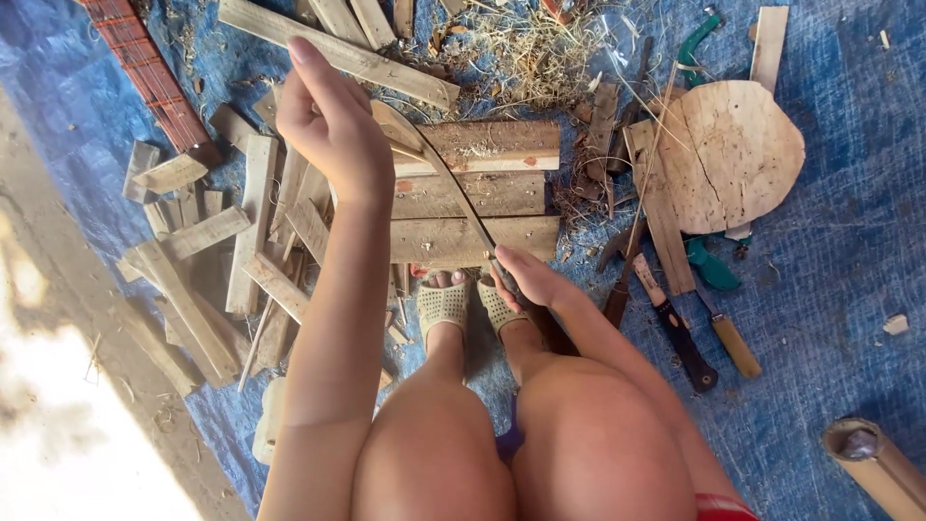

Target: Shaving a thin strip of wood using a curved blade to refine its shape or thickness.

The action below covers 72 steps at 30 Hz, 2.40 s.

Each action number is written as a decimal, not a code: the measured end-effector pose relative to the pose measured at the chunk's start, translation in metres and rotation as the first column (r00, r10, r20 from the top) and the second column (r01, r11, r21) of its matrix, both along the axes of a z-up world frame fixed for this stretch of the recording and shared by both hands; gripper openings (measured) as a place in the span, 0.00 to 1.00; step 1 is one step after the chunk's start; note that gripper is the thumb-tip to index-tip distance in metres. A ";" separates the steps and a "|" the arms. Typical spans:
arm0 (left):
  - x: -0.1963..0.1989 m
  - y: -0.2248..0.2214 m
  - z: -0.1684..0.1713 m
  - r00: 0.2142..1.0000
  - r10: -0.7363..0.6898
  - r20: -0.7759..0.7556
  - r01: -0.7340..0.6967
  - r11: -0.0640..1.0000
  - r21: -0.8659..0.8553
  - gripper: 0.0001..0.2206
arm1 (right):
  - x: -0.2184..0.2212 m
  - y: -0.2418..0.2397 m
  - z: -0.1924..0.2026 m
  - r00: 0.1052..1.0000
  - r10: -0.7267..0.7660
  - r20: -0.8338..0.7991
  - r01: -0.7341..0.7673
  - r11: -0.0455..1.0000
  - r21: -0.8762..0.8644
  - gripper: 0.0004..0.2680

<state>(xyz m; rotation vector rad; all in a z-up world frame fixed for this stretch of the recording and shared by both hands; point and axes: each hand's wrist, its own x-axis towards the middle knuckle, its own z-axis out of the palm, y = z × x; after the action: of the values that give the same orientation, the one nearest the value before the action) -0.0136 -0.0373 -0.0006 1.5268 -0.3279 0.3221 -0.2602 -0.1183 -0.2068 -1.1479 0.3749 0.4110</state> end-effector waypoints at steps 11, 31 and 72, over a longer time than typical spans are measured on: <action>0.024 0.045 -0.014 0.970 0.142 -0.196 -0.173 0.973 -0.155 0.24 | -0.016 0.013 -0.046 0.990 -0.057 -0.131 0.045 0.994 -0.099 0.23; 0.000 0.140 0.070 0.981 0.132 -0.145 -0.179 0.902 -0.392 0.21 | -0.029 0.021 -0.061 0.968 -0.152 -0.198 0.094 0.957 -0.276 0.20; 0.000 0.033 -0.023 0.975 -0.095 -0.202 0.016 0.932 -0.362 0.23 | -0.017 -0.005 0.005 0.997 0.080 -0.002 -0.080 0.997 0.020 0.20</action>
<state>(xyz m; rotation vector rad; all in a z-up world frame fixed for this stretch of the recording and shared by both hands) -0.0137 -0.0048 -0.0236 1.1753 -0.1289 0.1565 -0.2771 -0.1234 -0.2021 -1.1459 0.3274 0.4857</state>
